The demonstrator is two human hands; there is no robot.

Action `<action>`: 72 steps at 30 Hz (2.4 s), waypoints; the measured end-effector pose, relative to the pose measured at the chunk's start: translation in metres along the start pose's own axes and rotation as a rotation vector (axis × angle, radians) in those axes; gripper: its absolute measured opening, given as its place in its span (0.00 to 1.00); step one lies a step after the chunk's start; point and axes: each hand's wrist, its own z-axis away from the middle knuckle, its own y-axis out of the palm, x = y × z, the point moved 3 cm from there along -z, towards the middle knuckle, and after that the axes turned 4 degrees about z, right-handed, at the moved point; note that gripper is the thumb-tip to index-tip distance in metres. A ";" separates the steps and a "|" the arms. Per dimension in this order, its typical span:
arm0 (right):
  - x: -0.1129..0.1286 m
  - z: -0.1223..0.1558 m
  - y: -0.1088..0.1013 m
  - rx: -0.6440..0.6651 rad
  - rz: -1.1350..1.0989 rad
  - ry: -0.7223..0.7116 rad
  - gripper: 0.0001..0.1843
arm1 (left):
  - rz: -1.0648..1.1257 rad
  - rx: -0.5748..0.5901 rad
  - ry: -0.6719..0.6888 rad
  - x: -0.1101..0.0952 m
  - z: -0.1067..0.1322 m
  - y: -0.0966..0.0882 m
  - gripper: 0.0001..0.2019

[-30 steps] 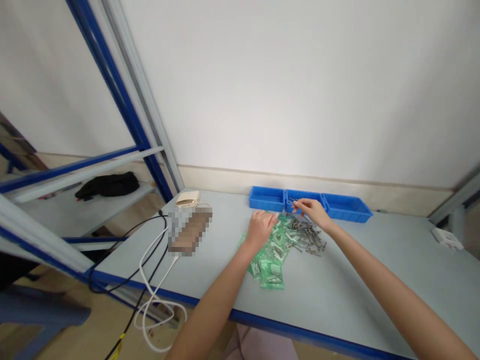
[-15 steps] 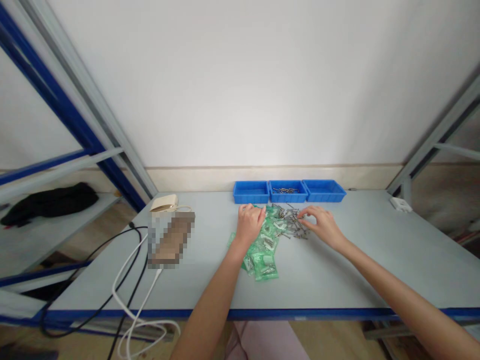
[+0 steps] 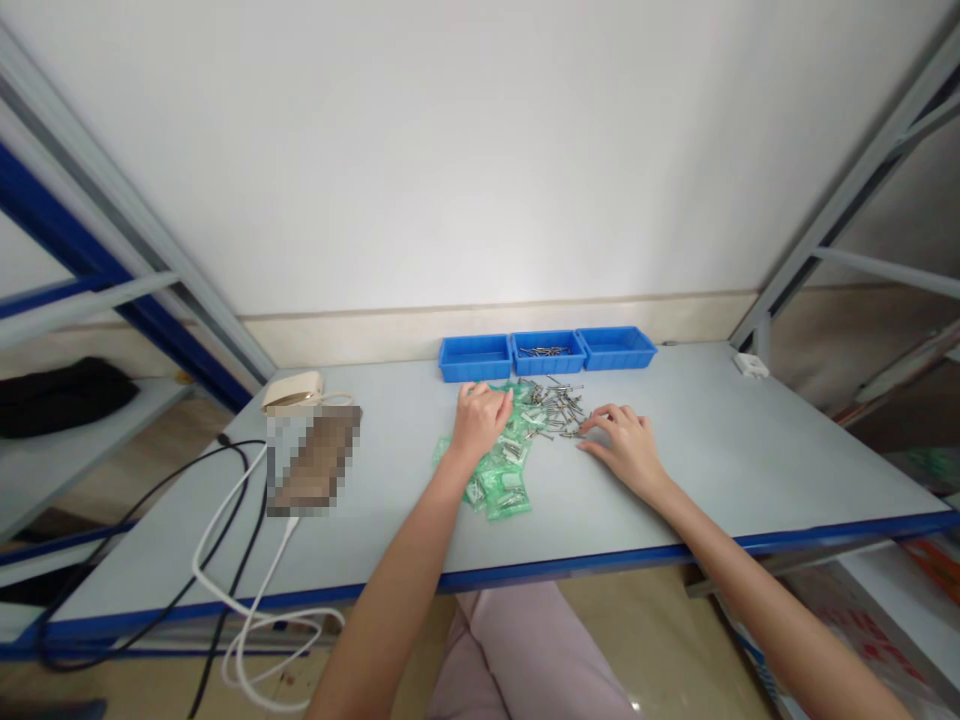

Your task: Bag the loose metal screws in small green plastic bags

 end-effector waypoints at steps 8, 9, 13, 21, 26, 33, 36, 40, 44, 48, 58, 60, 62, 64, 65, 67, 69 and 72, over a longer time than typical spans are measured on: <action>0.006 -0.017 0.006 0.082 0.149 -0.187 0.07 | -0.067 0.032 0.100 -0.008 0.001 0.003 0.22; 0.009 -0.019 0.005 0.093 0.180 -0.225 0.08 | -0.067 0.033 0.108 -0.008 0.001 0.004 0.22; 0.023 -0.018 0.003 0.084 0.356 -0.355 0.12 | -0.071 0.058 0.139 -0.010 0.002 0.008 0.22; 0.020 -0.011 0.006 -0.064 0.243 -0.338 0.13 | -0.052 0.114 0.179 -0.016 0.003 0.011 0.14; 0.031 -0.044 0.004 0.097 -0.127 -0.282 0.14 | -0.090 0.216 0.331 -0.026 0.006 0.013 0.15; 0.034 -0.068 0.028 0.262 -0.706 -0.070 0.19 | -0.169 0.258 0.259 -0.020 0.008 0.010 0.03; 0.028 -0.065 0.042 0.297 -0.759 -0.014 0.22 | -0.184 0.262 0.298 -0.020 0.007 0.014 0.03; 0.024 -0.058 0.045 0.178 -0.639 -0.006 0.22 | -0.176 0.275 0.301 -0.019 0.006 0.019 0.06; 0.028 -0.053 0.035 -0.024 -0.409 -0.152 0.23 | -0.184 0.272 0.272 -0.017 0.005 0.020 0.08; 0.029 -0.052 0.031 -0.079 -0.295 -0.187 0.25 | -0.152 0.220 0.285 -0.018 0.005 0.016 0.12; 0.032 -0.051 0.026 -0.030 -0.437 -0.180 0.25 | -0.083 0.192 0.241 -0.020 0.004 0.012 0.15; 0.033 -0.051 0.023 -0.058 -0.463 -0.189 0.26 | -0.060 0.184 0.210 -0.019 0.004 0.014 0.15; 0.033 -0.052 0.020 -0.042 -0.487 -0.181 0.27 | -0.037 0.185 0.194 -0.019 0.004 0.015 0.14; 0.034 -0.052 0.017 0.006 -0.504 -0.156 0.28 | -0.017 0.192 0.196 -0.021 0.005 0.016 0.14; 0.034 -0.053 0.016 0.031 -0.515 -0.141 0.28 | -0.012 0.192 0.195 -0.021 0.005 0.015 0.14; 0.035 -0.053 0.014 0.075 -0.549 -0.107 0.29 | -0.017 0.198 0.193 -0.022 0.005 0.013 0.12; 0.036 -0.054 0.014 0.113 -0.585 -0.083 0.29 | -0.034 0.212 0.196 -0.023 0.005 0.011 0.07; 0.036 -0.054 0.013 0.146 -0.604 -0.068 0.29 | -0.063 0.227 0.199 -0.024 0.005 0.008 0.05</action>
